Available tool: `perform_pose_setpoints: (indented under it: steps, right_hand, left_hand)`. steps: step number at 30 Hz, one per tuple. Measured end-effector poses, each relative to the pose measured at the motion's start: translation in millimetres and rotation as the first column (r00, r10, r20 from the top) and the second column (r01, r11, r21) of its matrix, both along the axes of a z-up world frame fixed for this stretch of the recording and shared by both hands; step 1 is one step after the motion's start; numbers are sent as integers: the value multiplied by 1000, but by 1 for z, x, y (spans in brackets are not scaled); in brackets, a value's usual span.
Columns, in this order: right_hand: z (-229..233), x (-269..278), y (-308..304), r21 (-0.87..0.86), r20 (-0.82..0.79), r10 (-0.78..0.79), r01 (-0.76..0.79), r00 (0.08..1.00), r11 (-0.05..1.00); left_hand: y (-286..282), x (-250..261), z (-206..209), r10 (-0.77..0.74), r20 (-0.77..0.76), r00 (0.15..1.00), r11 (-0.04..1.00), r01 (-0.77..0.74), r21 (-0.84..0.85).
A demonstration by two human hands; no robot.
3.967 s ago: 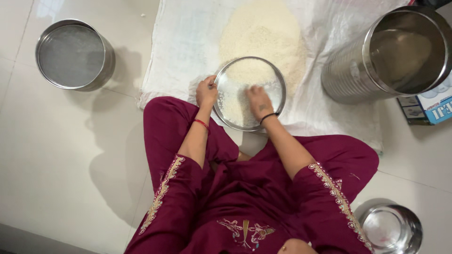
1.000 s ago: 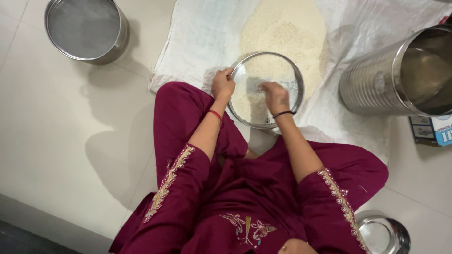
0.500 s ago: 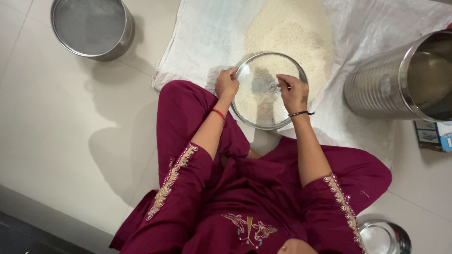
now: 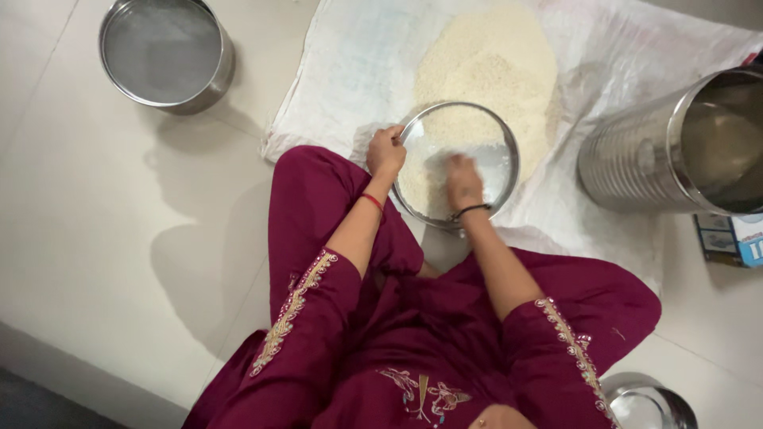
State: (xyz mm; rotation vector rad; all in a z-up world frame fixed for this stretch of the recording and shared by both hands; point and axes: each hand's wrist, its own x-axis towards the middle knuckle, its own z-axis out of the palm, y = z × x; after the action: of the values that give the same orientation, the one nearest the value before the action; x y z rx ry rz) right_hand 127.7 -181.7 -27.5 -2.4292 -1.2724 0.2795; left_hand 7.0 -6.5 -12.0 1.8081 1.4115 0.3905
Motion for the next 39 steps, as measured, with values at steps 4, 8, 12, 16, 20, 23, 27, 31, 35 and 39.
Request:
perform_pose_setpoints:
  steps: [4, 8, 12, 16, 20, 23, 27, 31, 35, 39]
  right_hand:
    - [35, -41, 4, 151, 61, 218, -224, 974, 963]
    - [63, 0, 14, 314, 165, 13, -65, 986, 947]
    - [62, 33, 20, 358, -63, -208, 216, 976, 908]
    - [42, 34, 29, 448, 3, -61, 53, 998, 892]
    - [32, 9, 41, 320, 357, 192, -312, 914, 895]
    - [31, -16, 33, 247, 167, 378, -410, 910, 878]
    - [37, -11, 26, 167, 15, 258, -257, 966, 952]
    - [66, 15, 19, 397, -44, 87, -63, 995, 915]
    - [105, 26, 16, 420, -141, 107, -39, 984, 907]
    - [132, 19, 19, 428, -195, 90, 2, 977, 904]
  left_hand:
    - [0, 0, 3, -10, 11, 1000, 1000, 10, 1]
    - [-2, 1, 8, 7, 7, 1000, 1000, -7, -7]
    - [-3, 1, 13, 13, 18, 1000, 1000, -13, -2]
    - [-3, 1, 13, 9, 15, 1000, 1000, -9, -9]
    - [-3, 0, 13, 8, 26, 1000, 1000, -8, -1]
    - [-3, -1, 13, 0, 46, 999, 1000, -1, 12]
    - [-3, -1, 20, 5, 40, 999, 1000, -4, -11]
    - [-4, -1, 26, -2, 24, 1000, 1000, 2, -1]
    - [-3, 0, 27, -4, 14, 1000, 1000, 4, 17]
    - [-3, -1, 24, -2, 50, 999, 1000, 1, 22]
